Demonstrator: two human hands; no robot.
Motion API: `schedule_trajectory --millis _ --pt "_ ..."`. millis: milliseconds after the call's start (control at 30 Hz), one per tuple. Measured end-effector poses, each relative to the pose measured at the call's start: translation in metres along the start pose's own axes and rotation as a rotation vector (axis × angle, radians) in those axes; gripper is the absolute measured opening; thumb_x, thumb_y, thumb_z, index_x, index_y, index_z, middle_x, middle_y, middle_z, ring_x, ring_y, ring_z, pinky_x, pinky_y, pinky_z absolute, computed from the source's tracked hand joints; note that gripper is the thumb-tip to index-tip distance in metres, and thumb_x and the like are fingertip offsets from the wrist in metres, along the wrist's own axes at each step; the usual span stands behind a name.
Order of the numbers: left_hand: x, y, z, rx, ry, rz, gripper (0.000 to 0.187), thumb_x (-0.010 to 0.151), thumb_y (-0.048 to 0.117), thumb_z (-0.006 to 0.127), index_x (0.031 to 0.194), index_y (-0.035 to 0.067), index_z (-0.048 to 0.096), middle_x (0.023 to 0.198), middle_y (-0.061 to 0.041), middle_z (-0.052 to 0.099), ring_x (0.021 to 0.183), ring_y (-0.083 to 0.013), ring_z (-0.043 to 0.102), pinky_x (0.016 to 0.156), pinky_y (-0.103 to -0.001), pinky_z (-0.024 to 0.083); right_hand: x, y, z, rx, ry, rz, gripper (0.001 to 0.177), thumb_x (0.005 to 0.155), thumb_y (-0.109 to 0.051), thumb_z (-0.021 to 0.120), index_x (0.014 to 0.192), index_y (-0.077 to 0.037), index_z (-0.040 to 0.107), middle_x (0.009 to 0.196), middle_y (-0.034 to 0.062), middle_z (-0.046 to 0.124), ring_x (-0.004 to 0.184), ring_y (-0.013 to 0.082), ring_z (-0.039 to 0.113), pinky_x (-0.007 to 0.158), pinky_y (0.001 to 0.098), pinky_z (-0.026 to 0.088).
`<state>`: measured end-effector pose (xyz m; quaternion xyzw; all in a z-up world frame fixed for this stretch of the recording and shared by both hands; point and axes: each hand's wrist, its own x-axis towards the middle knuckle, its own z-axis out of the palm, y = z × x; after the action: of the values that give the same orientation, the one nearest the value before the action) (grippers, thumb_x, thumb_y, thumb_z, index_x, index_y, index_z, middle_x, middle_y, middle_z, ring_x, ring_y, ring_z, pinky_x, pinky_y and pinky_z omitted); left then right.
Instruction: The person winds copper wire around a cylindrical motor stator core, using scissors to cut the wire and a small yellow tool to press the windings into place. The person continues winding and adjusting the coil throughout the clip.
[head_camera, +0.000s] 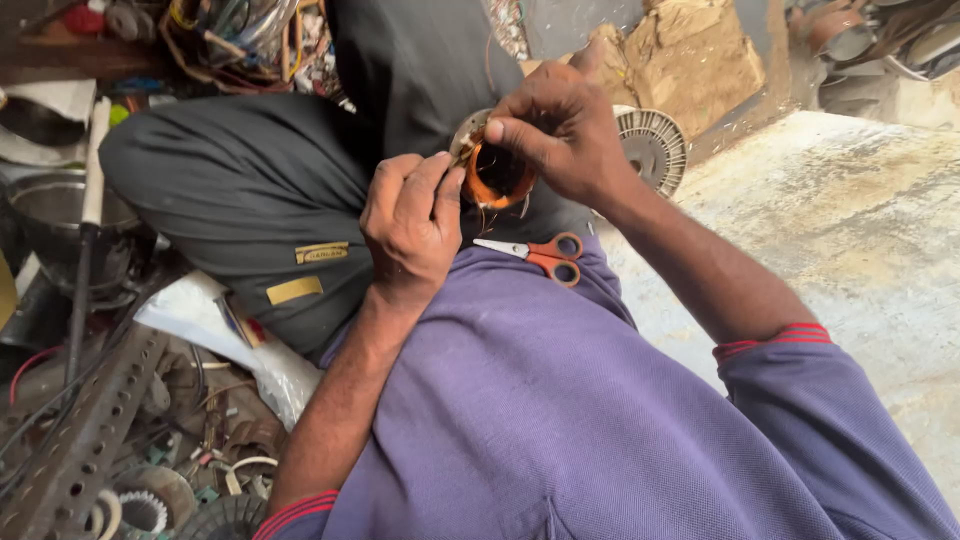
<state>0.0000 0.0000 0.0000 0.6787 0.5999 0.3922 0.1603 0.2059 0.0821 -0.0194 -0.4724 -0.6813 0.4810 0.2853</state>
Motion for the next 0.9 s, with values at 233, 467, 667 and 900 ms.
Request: schedule_trajectory --millis 233,467,667,900 --pt "0.004 0.0 0.002 0.113 -0.055 0.122 0.017 0.099 0.003 0.074 0.112 -0.007 0.069 0.095 -0.012 0.06 0.085 -0.0255 0.066 0.073 -0.036 0.058 -0.001 -0.006 0.003 0.024 0.022 0.084 0.017 0.094 -0.023 0.085 0.096 -0.008 0.078 0.088 -0.0003 0.06 0.083 0.0119 0.056 0.076 0.0292 0.048" --pt "0.006 0.005 0.005 0.187 -0.118 0.181 0.01 0.096 0.002 0.067 0.103 -0.004 0.064 0.092 -0.013 0.057 0.081 -0.0262 0.063 0.068 -0.038 0.055 -0.005 -0.006 0.006 -0.004 0.053 0.041 0.016 0.095 -0.022 0.085 0.097 -0.007 0.079 0.09 0.0008 0.06 0.085 0.0132 0.058 0.081 0.0304 0.049" --pt "0.019 0.009 -0.007 0.182 -0.264 0.112 0.008 0.095 0.0 0.067 0.101 0.0 0.062 0.098 -0.014 0.058 0.087 -0.0293 0.062 0.074 -0.042 0.054 0.0 -0.01 0.005 -0.004 0.047 0.056 0.017 0.092 -0.023 0.086 0.095 -0.008 0.079 0.089 0.0013 0.063 0.084 0.0135 0.061 0.081 0.031 0.051" --pt "0.033 0.012 -0.01 -0.07 -0.183 0.09 0.033 0.094 0.005 0.078 0.124 -0.002 0.065 0.113 -0.013 0.063 0.104 -0.0324 0.064 0.09 -0.041 0.056 0.006 -0.012 -0.005 0.117 -0.075 0.149 0.012 0.099 -0.019 0.078 0.1 -0.008 0.08 0.091 0.0018 0.065 0.09 0.0127 0.064 0.083 0.0285 0.053"
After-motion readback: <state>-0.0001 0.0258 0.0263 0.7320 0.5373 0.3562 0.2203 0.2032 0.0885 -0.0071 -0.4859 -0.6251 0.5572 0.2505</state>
